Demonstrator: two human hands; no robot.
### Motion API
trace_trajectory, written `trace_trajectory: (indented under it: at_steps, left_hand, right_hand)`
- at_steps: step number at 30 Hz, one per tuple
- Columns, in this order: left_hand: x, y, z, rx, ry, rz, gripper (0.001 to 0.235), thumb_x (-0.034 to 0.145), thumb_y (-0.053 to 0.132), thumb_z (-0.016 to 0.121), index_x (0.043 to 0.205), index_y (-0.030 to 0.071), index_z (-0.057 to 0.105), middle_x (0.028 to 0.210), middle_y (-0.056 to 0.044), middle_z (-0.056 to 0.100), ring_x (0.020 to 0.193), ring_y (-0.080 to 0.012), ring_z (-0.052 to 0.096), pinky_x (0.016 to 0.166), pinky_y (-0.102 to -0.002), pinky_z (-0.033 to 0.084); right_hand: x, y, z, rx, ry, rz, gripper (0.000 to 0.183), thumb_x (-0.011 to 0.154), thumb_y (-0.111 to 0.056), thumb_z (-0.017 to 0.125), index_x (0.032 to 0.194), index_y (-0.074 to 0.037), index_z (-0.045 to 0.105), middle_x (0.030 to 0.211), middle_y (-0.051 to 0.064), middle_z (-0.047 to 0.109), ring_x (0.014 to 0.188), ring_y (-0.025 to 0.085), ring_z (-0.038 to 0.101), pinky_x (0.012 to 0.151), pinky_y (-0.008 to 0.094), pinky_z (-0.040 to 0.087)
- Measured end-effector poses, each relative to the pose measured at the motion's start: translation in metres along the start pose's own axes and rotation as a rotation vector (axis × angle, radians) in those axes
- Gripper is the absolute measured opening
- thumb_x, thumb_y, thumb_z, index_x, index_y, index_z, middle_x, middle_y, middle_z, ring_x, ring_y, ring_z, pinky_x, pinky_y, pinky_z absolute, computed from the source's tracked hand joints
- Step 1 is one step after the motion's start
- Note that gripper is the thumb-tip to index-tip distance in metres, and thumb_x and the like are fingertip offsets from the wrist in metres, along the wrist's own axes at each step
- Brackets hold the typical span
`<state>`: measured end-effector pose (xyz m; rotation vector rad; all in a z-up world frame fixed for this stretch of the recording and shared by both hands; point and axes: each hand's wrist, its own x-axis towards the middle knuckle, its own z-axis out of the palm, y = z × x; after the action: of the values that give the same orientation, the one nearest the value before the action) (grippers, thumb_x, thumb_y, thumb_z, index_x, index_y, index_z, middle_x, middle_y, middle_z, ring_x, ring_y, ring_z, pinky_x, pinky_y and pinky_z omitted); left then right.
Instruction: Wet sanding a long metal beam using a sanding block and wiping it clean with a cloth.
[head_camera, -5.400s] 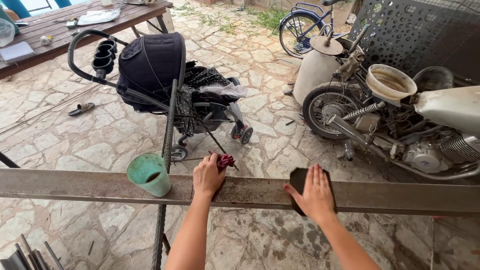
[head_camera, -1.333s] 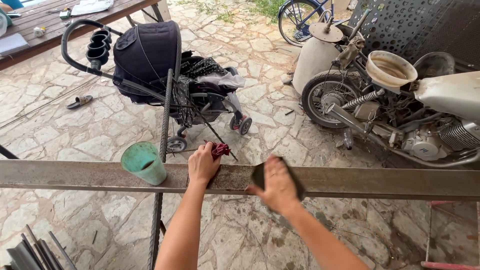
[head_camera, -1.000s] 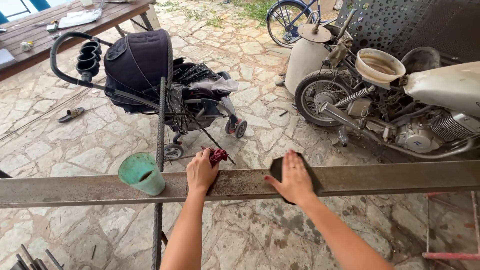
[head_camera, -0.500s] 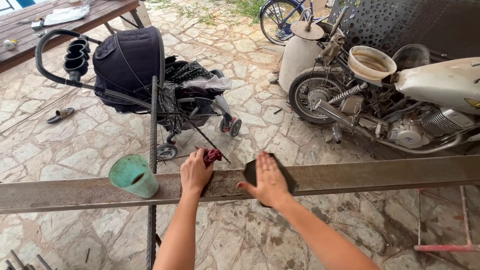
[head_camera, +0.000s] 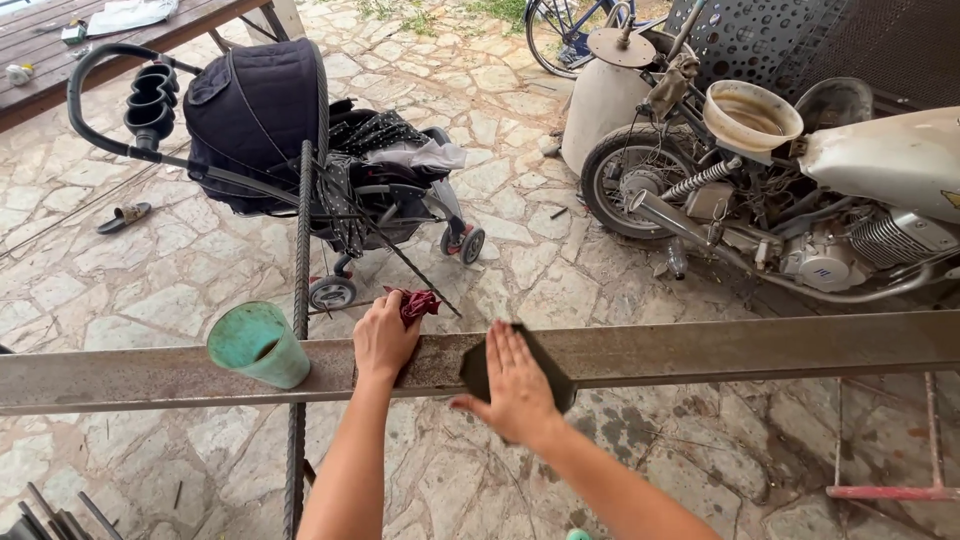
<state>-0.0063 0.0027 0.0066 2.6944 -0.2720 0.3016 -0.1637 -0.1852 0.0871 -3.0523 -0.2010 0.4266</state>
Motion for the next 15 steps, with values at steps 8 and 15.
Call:
trace_trajectory:
  at_steps: [8,15]
  left_hand:
    - [0.000,-0.005,0.017,0.025,0.008,-0.025,0.046,0.088,0.045,0.069,0.122,0.015,0.061,0.108,-0.014,0.070,0.093,-0.0381,0.072,0.078,-0.050,0.058]
    - [0.000,-0.007,0.018,0.044,0.052,-0.041,0.045,0.085,0.047,0.067,0.119,0.019,0.060,0.109,-0.014,0.071,0.096,-0.0399,0.073,0.082,-0.051,0.057]
  right_hand:
    - [0.008,0.105,0.039,-0.300,0.606,0.155,0.111,0.095,-0.084,0.004,0.154,0.010,0.008,0.164,0.029,0.005,0.153,0.035,0.006,0.126,0.041,0.005]
    - [-0.015,0.023,0.037,0.098,0.186,-0.111,0.126,0.082,-0.095,0.007,0.155,0.007,0.011,0.164,0.028,0.007,0.153,0.036,0.003,0.124,0.046,0.001]
